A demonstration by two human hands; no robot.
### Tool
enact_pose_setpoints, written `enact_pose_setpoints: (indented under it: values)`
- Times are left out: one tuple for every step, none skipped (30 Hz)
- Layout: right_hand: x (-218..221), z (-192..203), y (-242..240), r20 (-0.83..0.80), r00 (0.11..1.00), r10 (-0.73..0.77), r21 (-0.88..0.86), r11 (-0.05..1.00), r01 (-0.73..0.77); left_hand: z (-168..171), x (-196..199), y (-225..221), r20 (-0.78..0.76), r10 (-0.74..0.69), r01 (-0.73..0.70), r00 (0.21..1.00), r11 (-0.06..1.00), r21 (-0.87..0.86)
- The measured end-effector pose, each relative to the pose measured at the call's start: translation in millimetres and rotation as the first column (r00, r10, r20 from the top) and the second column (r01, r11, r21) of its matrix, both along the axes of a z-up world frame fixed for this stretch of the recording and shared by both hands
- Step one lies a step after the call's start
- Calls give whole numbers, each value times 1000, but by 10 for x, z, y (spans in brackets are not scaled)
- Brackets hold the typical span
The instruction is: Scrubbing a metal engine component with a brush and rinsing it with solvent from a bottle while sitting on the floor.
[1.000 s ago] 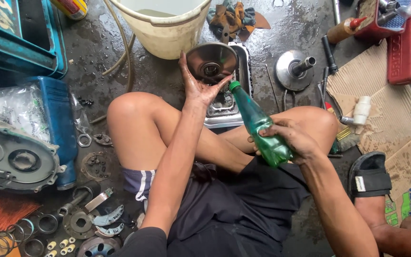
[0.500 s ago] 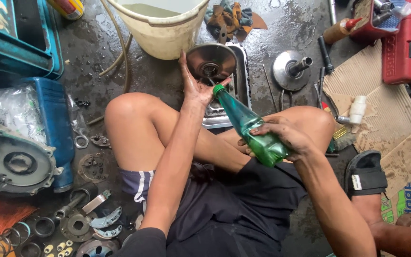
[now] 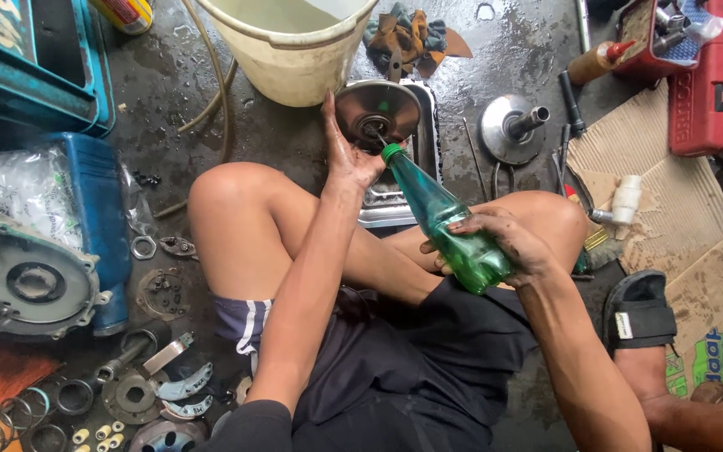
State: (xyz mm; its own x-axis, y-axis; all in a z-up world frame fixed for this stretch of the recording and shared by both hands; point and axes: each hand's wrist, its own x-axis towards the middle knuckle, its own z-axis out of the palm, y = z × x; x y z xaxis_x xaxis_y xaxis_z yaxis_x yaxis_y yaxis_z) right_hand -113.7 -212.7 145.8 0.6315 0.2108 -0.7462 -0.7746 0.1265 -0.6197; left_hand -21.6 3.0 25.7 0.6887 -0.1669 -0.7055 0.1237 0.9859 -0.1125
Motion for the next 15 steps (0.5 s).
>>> enact_pose_setpoints:
  values:
    - [-8,-5,4,3,1000,-9,16,1000,9,24,-5,15,1,-2,2,1000,1000,7]
    - [-10,-45,-127,-2,1000,1,16,1000,-1,-155,72,-109,-4,8,-8,1000,1000,7]
    - [-17,-89,-247,6,997,73,94,993,-73,-340,143,-221,126,-34,29,991,999,36]
    - [-20,-167,-323,8,987,159,180,971,-158,-551,164,-255,241,-63,46,968,996,78]
    - [-22,-222,-290,-5,983,185,190,965,-181,-525,86,-174,226,-40,21,973,996,86]
    - [-29,-257,-288,-6,985,172,157,973,-169,-477,55,-149,193,-51,19,980,986,168]
    - [-31,-286,-296,-7,987,158,124,980,-156,-423,30,-135,157,-61,20,986,968,249]
    - [-27,-307,-315,-4,987,160,123,980,-158,-410,29,-147,161,-59,18,985,968,249]
    - [-23,-326,-335,-8,989,149,121,982,-147,-396,28,-160,178,-58,20,982,978,206]
    - [-27,-348,-346,-22,989,143,121,983,-140,-391,-6,-156,185,-51,20,981,986,164]
    - [-33,-398,-405,-28,988,150,123,982,-145,-391,-3,-181,179,-45,15,983,986,165]
    - [-66,-441,-477,-18,996,92,58,994,-91,-397,-34,-221,161,-27,3,987,989,149]
    - [-95,-480,-543,-4,999,35,-6,999,-35,-398,-60,-255,144,-9,-10,990,991,134]
    - [-124,-472,-556,4,999,43,-4,999,-43,-380,-74,-273,151,-1,-20,988,990,136]
    - [-146,-460,-566,-61,998,10,21,1000,-9,-357,-81,-288,118,-6,-7,993,994,106]
